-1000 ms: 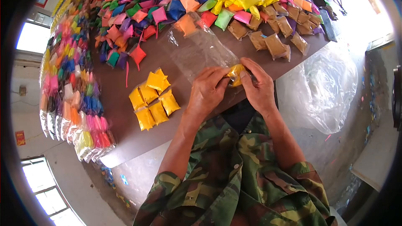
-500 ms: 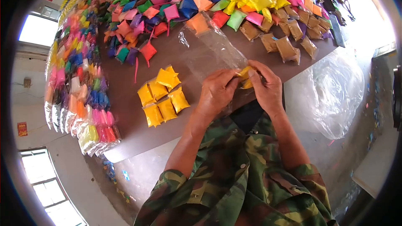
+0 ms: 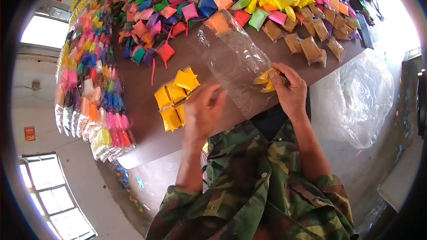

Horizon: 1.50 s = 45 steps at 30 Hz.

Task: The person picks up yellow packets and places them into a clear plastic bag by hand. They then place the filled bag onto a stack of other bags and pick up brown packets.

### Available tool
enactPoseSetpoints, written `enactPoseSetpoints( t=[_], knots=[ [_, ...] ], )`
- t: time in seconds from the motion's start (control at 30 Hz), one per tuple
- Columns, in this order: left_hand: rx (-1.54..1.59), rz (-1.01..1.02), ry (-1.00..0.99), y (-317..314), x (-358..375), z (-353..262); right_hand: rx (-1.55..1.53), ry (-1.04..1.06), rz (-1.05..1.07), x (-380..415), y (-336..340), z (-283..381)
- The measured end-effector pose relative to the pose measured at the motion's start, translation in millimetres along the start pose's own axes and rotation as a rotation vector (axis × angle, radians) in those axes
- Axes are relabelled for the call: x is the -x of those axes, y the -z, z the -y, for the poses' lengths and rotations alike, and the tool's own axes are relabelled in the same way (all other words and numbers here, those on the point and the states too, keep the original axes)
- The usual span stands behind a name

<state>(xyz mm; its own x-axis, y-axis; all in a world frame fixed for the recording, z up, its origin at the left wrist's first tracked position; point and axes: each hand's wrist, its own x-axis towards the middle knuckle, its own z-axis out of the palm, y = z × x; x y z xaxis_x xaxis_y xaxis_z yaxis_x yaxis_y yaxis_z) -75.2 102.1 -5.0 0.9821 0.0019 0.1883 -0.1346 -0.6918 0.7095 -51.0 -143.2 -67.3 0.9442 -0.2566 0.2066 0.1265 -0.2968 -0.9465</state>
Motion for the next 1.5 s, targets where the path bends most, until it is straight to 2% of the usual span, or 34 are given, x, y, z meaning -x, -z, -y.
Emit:
enactPoseSetpoints(
  t=[0.1, 0.13, 0.27, 0.37, 0.47, 0.6, 0.7, 0.8, 0.9, 1.0, 1.1, 1.2, 1.4, 1.5],
  knots=[
    [-0.442, -0.031, -0.055, 35, 13, 13, -0.022, 0.012, 0.005, -1, 0, -2],
    [-0.534, -0.007, -0.012, 39, 17, 14, -0.036, 0.022, 0.01, -1, 0, -4],
    [-0.616, 0.04, -0.015, 39, 28, 27, -0.055, 0.004, 0.011, 0, -1, -4],
    [-0.548, 0.043, 0.038, 37, 29, 31, -0.052, 0.012, 0.006, -1, -1, -8],
    [-0.458, 0.035, -0.079, 36, 34, 25, -0.066, 0.006, 0.008, 1, -1, -8],
    [-0.399, 0.114, -0.09, 35, 40, 23, -0.044, 0.017, 0.001, 0, -1, -4],
    [-0.271, 0.059, -0.012, 38, 31, 21, 0.0, 0.027, 0.006, 0, 2, -5],
    [-0.184, 0.21, 0.167, 38, 17, 35, -0.01, 0.04, 0.012, 0, 0, -6],
    [-0.213, 0.217, 0.117, 37, 14, 32, -0.029, 0.043, 0.003, 0, 0, -8],
    [-0.302, 0.158, -0.028, 39, 13, 40, -0.02, 0.036, 0.005, -1, -1, -8],
    [-0.168, 0.237, 0.152, 48, 16, 28, 0.001, 0.027, 0.006, 0, 0, -6],
    [0.136, 0.205, 0.286, 51, 21, 38, 0.014, 0.02, 0.015, -1, 1, -3],
    [0.34, 0.031, 0.337, 27, -2, 20, -0.019, -0.022, 0.029, 0, 1, -2],
    [0.301, -0.044, 0.151, -13, -22, 11, -0.031, -0.011, 0.028, 2, 1, -9]
  ],
)
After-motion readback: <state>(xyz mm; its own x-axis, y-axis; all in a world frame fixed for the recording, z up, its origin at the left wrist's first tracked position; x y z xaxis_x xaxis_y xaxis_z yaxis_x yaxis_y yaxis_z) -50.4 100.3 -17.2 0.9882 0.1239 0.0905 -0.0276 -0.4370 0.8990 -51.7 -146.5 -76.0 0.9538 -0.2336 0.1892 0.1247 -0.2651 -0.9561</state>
